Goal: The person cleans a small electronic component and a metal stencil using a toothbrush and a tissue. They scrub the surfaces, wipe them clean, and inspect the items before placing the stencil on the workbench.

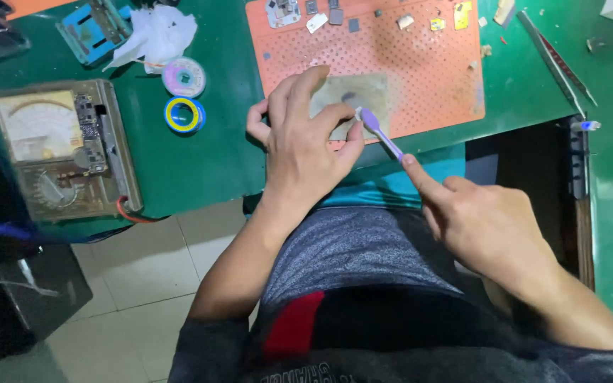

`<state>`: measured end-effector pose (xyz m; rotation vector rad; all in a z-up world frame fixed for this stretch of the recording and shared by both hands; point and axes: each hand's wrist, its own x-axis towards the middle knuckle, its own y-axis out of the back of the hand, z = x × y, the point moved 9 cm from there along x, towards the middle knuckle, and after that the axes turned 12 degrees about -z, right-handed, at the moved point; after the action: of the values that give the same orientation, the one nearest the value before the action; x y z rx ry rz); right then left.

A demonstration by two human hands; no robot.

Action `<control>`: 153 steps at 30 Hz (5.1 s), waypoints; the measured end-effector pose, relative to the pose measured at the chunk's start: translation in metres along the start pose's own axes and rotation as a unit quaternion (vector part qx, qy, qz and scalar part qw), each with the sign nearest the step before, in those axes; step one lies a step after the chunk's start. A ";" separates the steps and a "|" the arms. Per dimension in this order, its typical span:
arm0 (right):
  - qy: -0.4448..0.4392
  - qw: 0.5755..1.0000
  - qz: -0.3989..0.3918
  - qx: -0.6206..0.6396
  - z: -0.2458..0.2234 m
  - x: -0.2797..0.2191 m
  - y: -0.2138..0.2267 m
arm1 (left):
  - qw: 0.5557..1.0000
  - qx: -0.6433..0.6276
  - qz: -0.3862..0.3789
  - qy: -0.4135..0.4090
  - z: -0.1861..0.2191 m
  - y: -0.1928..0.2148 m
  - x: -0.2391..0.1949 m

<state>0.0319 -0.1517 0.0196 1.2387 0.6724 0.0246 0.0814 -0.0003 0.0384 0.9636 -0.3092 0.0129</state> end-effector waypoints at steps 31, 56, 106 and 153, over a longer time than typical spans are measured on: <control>0.001 0.998 -0.059 0.022 -0.012 0.008 -0.006 | 0.999 0.028 0.023 -0.003 -0.001 0.007 -0.002; -0.029 0.985 0.032 0.168 0.020 -0.012 -0.003 | 0.999 0.038 -0.009 -0.013 0.007 0.003 0.001; -0.200 0.931 0.281 0.121 0.186 -0.017 -0.039 | 0.988 0.014 0.115 -0.098 0.020 0.029 -0.013; 0.250 0.669 0.489 0.501 0.007 -0.006 0.091 | 0.850 -0.526 0.032 -0.012 -0.041 0.026 -0.010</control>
<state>0.0611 -0.1280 0.1025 2.6302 0.3586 1.0604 0.0789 0.0494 0.0351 -0.1470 -0.3114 -0.1009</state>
